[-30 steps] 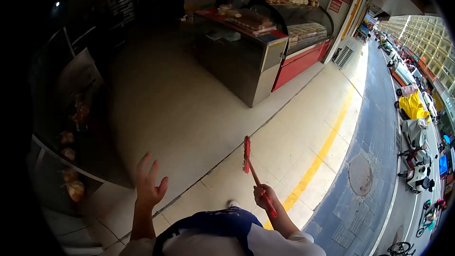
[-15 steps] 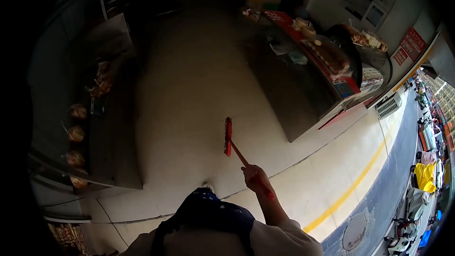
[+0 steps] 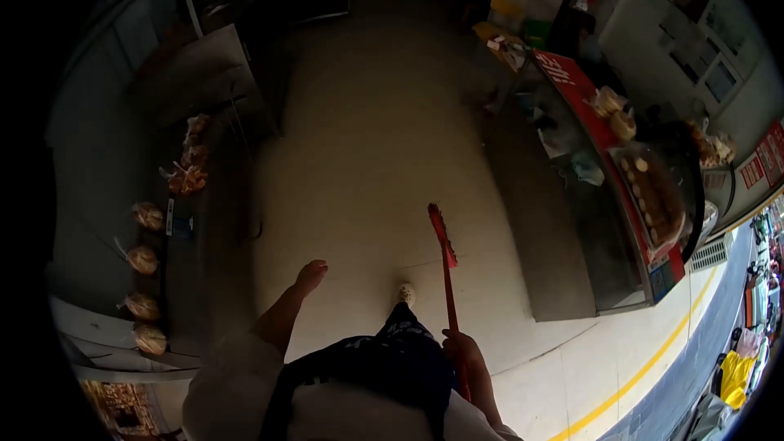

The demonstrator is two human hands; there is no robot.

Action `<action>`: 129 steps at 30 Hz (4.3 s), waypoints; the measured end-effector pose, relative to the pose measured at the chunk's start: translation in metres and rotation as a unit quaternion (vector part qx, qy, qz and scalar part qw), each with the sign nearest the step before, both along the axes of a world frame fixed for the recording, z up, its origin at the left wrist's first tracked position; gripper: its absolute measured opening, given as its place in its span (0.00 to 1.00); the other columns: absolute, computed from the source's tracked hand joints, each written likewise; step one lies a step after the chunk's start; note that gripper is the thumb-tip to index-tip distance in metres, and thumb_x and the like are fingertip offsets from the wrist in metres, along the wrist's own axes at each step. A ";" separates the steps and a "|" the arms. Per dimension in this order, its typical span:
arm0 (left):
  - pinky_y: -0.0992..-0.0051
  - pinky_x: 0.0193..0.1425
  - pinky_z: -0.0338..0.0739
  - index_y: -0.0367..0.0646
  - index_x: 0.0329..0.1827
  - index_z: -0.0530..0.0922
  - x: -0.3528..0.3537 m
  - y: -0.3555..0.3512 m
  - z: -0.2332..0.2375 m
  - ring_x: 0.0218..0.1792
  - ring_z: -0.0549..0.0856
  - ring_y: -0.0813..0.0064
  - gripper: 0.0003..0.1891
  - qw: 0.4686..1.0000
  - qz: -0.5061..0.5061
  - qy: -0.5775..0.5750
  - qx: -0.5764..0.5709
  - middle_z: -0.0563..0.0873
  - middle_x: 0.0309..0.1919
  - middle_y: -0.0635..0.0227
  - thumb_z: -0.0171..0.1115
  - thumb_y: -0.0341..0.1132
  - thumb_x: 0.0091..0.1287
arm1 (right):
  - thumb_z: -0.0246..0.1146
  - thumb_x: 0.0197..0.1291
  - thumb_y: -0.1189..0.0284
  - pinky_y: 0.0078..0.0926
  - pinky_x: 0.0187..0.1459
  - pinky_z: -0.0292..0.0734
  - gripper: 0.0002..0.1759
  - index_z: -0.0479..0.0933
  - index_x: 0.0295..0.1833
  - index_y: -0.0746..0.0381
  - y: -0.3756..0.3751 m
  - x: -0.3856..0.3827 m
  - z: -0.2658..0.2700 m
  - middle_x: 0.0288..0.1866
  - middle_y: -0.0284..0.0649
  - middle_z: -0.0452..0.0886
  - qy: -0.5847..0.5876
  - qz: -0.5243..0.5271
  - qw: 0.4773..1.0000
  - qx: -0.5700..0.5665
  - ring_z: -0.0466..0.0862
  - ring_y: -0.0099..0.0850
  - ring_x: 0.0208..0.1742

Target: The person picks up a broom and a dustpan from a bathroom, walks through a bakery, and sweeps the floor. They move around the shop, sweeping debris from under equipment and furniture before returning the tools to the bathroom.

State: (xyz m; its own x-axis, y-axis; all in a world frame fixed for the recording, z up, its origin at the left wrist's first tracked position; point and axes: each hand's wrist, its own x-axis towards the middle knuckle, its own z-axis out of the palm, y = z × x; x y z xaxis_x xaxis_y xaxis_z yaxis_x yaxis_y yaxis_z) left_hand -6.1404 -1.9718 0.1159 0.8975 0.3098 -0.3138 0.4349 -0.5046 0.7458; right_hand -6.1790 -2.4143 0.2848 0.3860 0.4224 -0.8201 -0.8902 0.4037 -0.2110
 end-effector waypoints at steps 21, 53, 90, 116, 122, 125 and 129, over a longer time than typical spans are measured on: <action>0.65 0.47 0.71 0.42 0.36 0.77 0.258 0.141 -0.057 0.43 0.78 0.60 0.18 0.867 -0.090 0.490 0.012 0.79 0.40 0.56 0.50 0.47 0.54 | 0.44 0.59 0.73 0.11 0.15 0.60 0.09 0.64 0.44 0.64 0.211 0.666 0.038 0.15 0.24 0.60 0.065 0.077 0.976 0.192 0.62 0.13 0.13; 0.67 0.56 0.62 0.45 0.48 0.70 1.188 0.477 -0.097 0.53 0.68 0.61 0.19 0.893 0.040 0.446 0.041 0.70 0.52 0.56 0.45 0.46 0.60 | 0.45 0.58 0.74 0.10 0.15 0.58 0.10 0.64 0.44 0.65 0.587 1.618 0.032 0.16 0.25 0.59 0.091 0.131 0.965 0.206 0.61 0.13 0.14; 0.61 0.40 0.71 0.41 0.28 0.77 2.542 0.854 -0.066 0.34 0.78 0.56 0.17 0.985 0.008 0.093 0.145 0.80 0.28 0.54 0.48 0.47 0.53 | 0.44 0.58 0.71 0.13 0.14 0.59 0.12 0.66 0.46 0.61 0.860 2.729 0.028 0.16 0.23 0.60 0.072 0.122 0.985 0.095 0.63 0.12 0.13; 0.65 0.49 0.67 0.43 0.46 0.73 3.046 1.043 -0.112 0.45 0.74 0.60 0.18 0.899 -0.028 0.436 0.043 0.76 0.42 0.54 0.49 0.43 0.57 | 0.46 0.61 0.70 0.09 0.12 0.56 0.09 0.64 0.43 0.62 1.149 3.508 0.013 0.16 0.24 0.60 0.081 0.163 0.974 0.138 0.61 0.12 0.12; 0.64 0.54 0.67 0.43 0.49 0.72 3.521 1.190 0.002 0.51 0.73 0.58 0.22 0.972 0.066 0.220 0.057 0.75 0.48 0.54 0.49 0.46 0.56 | 0.47 0.60 0.69 0.10 0.13 0.55 0.09 0.66 0.44 0.58 1.179 3.638 0.021 0.17 0.25 0.61 0.040 0.186 0.980 0.063 0.60 0.13 0.13; 0.66 0.47 0.71 0.42 0.45 0.74 3.737 1.240 0.026 0.41 0.78 0.59 0.20 0.996 0.059 0.007 0.061 0.80 0.39 0.57 0.45 0.48 0.61 | 0.50 0.57 0.70 0.09 0.15 0.55 0.09 0.67 0.44 0.58 1.189 3.706 0.020 0.17 0.26 0.62 -0.004 0.189 0.982 -0.003 0.61 0.14 0.14; 0.70 0.41 0.72 0.41 0.43 0.73 3.900 1.210 0.109 0.36 0.79 0.64 0.16 0.964 0.142 -0.223 0.019 0.80 0.34 0.59 0.50 0.44 0.60 | 0.51 0.55 0.72 0.10 0.16 0.56 0.07 0.68 0.40 0.59 1.213 3.831 -0.013 0.18 0.27 0.63 -0.134 0.271 0.944 -0.131 0.62 0.16 0.15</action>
State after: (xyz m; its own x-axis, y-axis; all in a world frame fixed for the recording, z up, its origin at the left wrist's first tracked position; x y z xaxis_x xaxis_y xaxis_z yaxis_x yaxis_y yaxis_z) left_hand -2.2399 -0.7619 0.2253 0.8179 0.5666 0.0997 0.2005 -0.4432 0.8737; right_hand -2.3484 -1.2015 0.2718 0.3806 0.4131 -0.8273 -0.8513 -0.1929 -0.4880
